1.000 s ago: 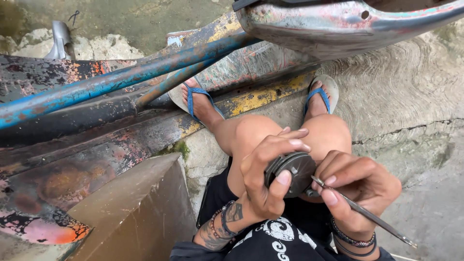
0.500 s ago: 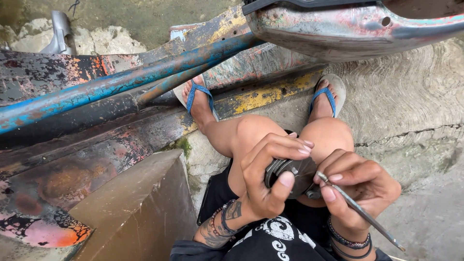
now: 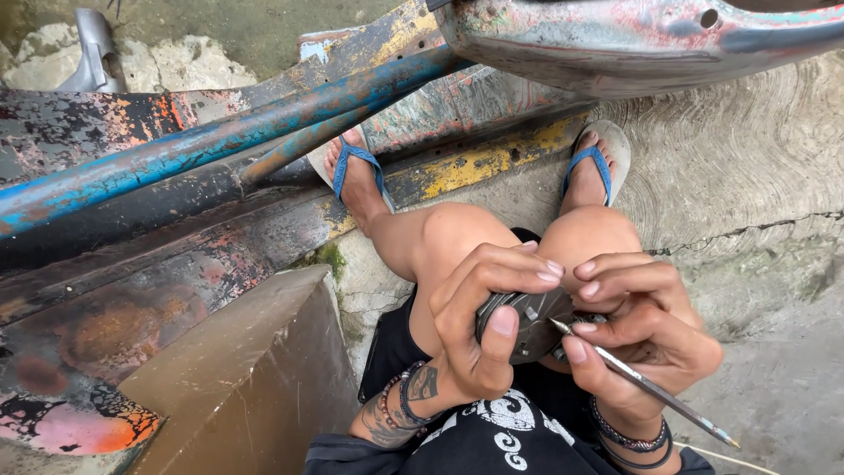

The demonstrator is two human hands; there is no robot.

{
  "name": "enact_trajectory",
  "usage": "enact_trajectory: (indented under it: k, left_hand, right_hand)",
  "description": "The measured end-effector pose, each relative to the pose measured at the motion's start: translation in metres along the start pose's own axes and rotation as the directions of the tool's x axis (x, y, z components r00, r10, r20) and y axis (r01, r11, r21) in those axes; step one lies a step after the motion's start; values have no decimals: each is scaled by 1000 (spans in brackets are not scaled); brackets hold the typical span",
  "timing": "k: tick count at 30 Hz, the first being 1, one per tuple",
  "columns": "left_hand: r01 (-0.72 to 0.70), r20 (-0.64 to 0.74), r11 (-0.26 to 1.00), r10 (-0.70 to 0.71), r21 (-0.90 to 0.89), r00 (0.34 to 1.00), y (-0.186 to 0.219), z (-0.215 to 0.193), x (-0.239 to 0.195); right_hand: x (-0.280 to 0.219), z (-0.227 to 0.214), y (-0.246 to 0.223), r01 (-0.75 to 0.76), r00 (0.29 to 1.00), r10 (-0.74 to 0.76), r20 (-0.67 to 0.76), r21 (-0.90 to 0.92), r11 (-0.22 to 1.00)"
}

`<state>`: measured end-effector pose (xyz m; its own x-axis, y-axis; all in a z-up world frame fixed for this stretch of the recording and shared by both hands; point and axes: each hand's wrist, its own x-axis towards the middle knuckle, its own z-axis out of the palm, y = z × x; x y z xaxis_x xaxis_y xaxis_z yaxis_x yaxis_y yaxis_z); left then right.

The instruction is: The person sits on the ground and uses a screwdriver to manipulate a small, dark mechanical component held in their hands. They repeatedly insert the tool into the object, turning and adjusting internal parts while holding the device steady.

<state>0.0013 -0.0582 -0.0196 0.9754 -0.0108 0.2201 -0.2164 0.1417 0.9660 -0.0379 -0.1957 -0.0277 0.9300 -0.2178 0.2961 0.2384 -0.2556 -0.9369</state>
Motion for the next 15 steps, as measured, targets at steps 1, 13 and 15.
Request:
enact_trajectory:
  k: [1,13,15]
  left_hand:
    - [-6,-5,1000,7,9,1000,0,0,0]
    - [-3,-9,999,4,33,1000,5,-1,2]
    - [-16,-18,999,17,37,1000,4,-1,2]
  right_hand:
    - [1,2,-1,10,1000,-10,-3,5,1000]
    - [2,3,5,82,997,-82,-2,49,995]
    - [1,4,7,44,998,-40,-51,64,997]
